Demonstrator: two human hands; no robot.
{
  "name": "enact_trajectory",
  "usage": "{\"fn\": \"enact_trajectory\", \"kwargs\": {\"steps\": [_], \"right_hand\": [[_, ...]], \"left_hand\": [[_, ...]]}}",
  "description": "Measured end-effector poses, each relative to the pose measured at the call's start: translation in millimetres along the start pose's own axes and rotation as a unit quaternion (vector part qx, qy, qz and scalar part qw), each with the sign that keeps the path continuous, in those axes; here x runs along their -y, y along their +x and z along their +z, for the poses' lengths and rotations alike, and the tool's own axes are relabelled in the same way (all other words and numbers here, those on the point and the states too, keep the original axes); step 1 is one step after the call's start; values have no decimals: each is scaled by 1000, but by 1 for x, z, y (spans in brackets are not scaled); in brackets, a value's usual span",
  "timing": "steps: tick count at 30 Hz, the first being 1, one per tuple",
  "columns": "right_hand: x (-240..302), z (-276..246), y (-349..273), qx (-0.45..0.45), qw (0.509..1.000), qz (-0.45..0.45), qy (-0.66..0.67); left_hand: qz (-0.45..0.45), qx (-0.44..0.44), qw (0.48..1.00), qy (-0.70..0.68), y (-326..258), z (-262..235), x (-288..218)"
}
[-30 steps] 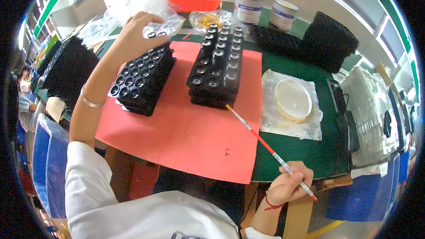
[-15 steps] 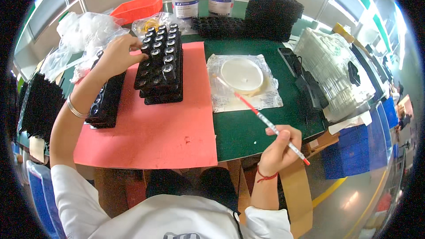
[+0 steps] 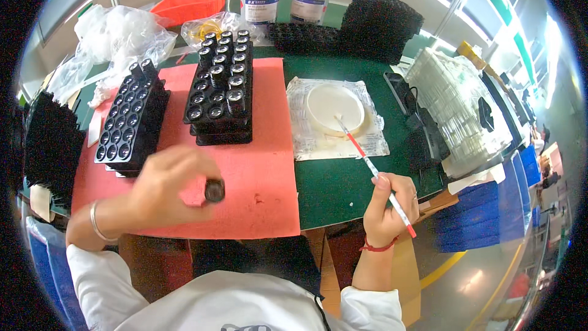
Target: Applying adhesive to small electronic components using a brush at a factory assembly station.
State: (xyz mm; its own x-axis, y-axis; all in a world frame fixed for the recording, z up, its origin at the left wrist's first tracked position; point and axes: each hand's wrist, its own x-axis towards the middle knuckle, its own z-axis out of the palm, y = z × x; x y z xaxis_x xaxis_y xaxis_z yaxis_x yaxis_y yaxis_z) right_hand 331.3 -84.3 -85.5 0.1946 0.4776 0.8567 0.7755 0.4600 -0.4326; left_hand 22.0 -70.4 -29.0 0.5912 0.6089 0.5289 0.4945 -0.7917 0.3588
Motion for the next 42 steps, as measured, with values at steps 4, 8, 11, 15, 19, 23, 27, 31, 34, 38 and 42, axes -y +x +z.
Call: {"fn": "enact_trajectory", "kwargs": {"steps": [4,8,11,15,19,23,27,31,34,38,42], "right_hand": [[-1,3,-3,21,1000,7,-14],[6,9,-1,14,987,124,96],[0,13,-1,-51,972,142,181],[-3,12,-5,-108,885,202,405],[12,16,-20,-74,819,220,526],[27,31,-29,-1,843,182,506],[29,39,-32,9,850,173,498],[30,39,-33,22,865,160,474],[30,39,-34,12,874,165,457],[31,40,-33,11,875,164,456],[29,41,-34,-1,871,159,465]], "left_hand": [[-63,28,994,-84,-23,26,11],[-210,36,949,-233,-29,31,18],[-271,27,908,-318,-31,30,27],[-337,-20,820,-462,-35,25,34],[-358,-16,783,-508,-31,20,34],[-362,-6,786,-501,-33,21,38],[-361,7,788,-498,-36,21,41],[-361,10,777,-516,-36,19,39],[-345,15,763,-547,-37,19,40],[-317,36,746,-584,-37,21,42],[-296,39,760,-578,-37,22,43]]}}
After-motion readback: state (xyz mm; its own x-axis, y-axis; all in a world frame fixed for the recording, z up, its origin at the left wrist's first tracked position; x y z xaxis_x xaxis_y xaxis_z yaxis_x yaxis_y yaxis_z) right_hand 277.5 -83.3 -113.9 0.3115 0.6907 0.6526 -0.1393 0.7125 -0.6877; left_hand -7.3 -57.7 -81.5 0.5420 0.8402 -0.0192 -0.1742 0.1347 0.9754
